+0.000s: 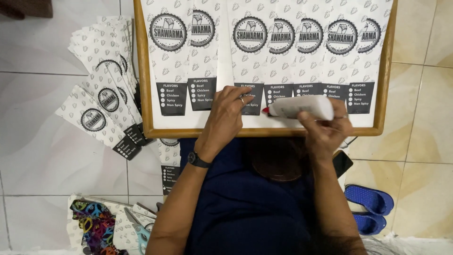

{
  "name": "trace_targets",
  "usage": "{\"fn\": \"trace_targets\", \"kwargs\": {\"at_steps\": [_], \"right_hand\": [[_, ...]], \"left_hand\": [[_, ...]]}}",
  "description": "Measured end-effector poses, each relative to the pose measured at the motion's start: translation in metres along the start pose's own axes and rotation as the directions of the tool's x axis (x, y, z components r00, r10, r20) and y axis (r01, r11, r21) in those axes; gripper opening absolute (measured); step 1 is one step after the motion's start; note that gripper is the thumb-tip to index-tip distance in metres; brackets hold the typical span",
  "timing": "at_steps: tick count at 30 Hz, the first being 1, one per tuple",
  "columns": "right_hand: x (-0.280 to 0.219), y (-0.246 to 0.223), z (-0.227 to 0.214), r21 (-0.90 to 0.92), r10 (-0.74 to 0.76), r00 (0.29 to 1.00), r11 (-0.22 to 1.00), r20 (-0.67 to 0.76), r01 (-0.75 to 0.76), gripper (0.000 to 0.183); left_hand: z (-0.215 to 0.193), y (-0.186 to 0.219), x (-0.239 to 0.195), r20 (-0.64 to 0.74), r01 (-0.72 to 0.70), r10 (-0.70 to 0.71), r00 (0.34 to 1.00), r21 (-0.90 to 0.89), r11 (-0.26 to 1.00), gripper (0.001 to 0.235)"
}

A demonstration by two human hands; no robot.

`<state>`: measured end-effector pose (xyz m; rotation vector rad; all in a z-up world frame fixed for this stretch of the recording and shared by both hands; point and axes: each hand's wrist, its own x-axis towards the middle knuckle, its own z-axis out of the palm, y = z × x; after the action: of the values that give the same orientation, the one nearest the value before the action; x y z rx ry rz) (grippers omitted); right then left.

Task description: The person applies glue from a bottle to small rectangular labels and presses them onto white paper wrappers arranged on a tray. They handle the wrappers and labels by hand, working one at a time.

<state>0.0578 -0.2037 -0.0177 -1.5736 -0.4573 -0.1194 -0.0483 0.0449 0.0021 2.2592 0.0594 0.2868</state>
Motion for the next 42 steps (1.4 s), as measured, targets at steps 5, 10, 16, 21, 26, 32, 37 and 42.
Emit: {"fn": "trace_targets", "kwargs": {"at_steps": [5,10,16,21,26,32,37,42], "right_hand": [[0.004,0.01,-0.016,0.024,-0.041,0.999,0.999,-0.018,0.041,0.044],[0.007,-0.002,0.006,0.06,-0.034,0.999,0.998,-0.034,0.036,0.044],[0.003,-0.004,0.028,0.077,-0.01,1.0,0.997,0.002,0.01,0.042],[0.006,-0.023,0.055,0.066,-0.017,0.999,0.998,0.046,0.014,0.042],[0.007,-0.018,0.054,0.037,0.0,0.997,0.999,0.078,-0.003,0.041],[0.007,-0.024,0.06,0.037,-0.001,0.989,0.999,0.145,-0.004,0.039],[0.005,-0.028,0.082,0.064,-0.008,0.981,0.998,0.192,-0.005,0.039],[0.003,-0.033,0.102,0.091,-0.046,0.957,0.996,0.286,0.021,0.037]], "left_hand": [[0.004,0.002,-0.003,-0.197,-0.016,-0.001,0.98,-0.082,0.996,0.028],[-0.031,-0.027,-0.019,-0.413,0.016,0.068,0.908,0.196,0.98,0.009],[-0.03,-0.028,-0.028,-0.258,0.115,-0.04,0.965,0.283,0.952,0.016],[-0.01,-0.019,-0.025,-0.246,0.051,-0.02,0.969,0.118,0.992,0.025],[-0.01,-0.01,-0.023,-0.261,0.06,-0.053,0.964,0.018,0.998,0.019],[-0.031,-0.021,-0.032,-0.289,0.045,-0.023,0.957,0.07,0.997,0.016],[-0.049,-0.018,-0.035,-0.171,0.092,-0.087,0.982,0.025,0.995,0.027],[-0.063,-0.014,-0.036,-0.043,0.129,-0.13,0.991,-0.026,0.991,0.043]]}}
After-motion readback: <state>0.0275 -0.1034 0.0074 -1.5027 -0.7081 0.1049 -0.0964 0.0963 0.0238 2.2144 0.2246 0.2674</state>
